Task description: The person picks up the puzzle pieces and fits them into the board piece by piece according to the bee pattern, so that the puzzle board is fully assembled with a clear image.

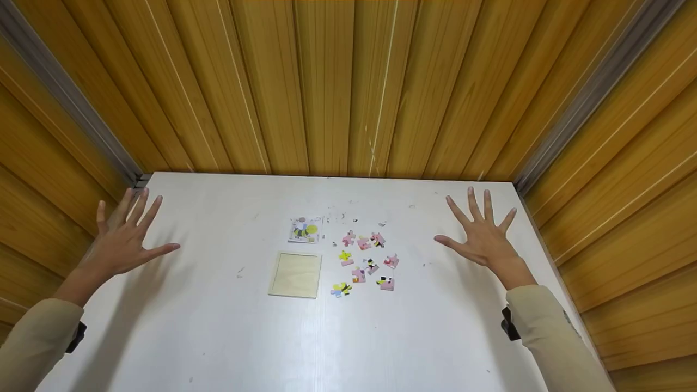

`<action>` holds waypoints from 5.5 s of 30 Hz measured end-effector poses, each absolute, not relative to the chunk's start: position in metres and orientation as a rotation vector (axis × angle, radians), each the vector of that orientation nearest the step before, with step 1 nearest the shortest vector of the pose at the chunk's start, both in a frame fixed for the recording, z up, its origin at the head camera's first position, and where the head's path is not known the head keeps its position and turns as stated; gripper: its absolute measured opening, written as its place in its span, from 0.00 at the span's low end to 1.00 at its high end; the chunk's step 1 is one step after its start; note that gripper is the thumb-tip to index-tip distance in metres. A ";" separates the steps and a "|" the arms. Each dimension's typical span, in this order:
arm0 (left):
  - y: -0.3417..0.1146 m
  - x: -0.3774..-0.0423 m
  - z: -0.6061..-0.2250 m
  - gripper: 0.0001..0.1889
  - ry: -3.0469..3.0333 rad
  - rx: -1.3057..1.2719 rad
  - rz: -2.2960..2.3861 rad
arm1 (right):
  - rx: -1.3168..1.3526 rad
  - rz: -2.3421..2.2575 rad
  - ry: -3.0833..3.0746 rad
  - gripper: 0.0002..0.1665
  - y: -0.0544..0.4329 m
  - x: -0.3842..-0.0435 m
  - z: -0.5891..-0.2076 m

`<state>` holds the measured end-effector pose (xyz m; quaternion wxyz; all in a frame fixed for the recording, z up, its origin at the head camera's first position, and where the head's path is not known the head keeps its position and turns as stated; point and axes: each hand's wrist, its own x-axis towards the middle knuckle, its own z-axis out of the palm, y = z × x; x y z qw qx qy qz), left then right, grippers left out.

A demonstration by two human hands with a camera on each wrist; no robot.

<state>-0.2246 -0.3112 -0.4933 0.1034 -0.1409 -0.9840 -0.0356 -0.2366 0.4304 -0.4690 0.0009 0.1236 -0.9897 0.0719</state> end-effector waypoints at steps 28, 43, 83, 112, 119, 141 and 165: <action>-0.267 -0.219 -0.492 0.54 -2.882 -0.518 -0.597 | 0.472 0.797 -3.235 0.54 0.418 -0.229 -0.471; -0.246 -0.205 -0.500 0.49 -2.859 -0.607 -0.606 | 0.661 0.870 -3.170 0.32 0.409 -0.232 -0.482; -0.156 -0.206 -0.567 0.46 -3.057 -0.761 -0.944 | 0.790 1.012 -3.161 0.22 0.375 -0.226 -0.534; -0.132 -0.236 -0.586 0.38 -2.975 -0.956 -0.936 | 0.888 1.038 -2.934 0.26 0.334 -0.240 -0.569; -0.130 -0.233 -0.584 0.38 -2.951 -0.958 -0.932 | 0.863 0.966 -2.982 0.19 0.331 -0.243 -0.569; -0.118 -0.233 -0.587 0.37 -2.944 -0.993 -0.854 | 0.682 0.916 -2.976 0.16 0.325 -0.237 -0.573; -0.118 -0.235 -0.580 0.40 -3.021 -0.970 -0.799 | 0.791 1.089 -2.875 0.15 0.217 -0.236 -0.556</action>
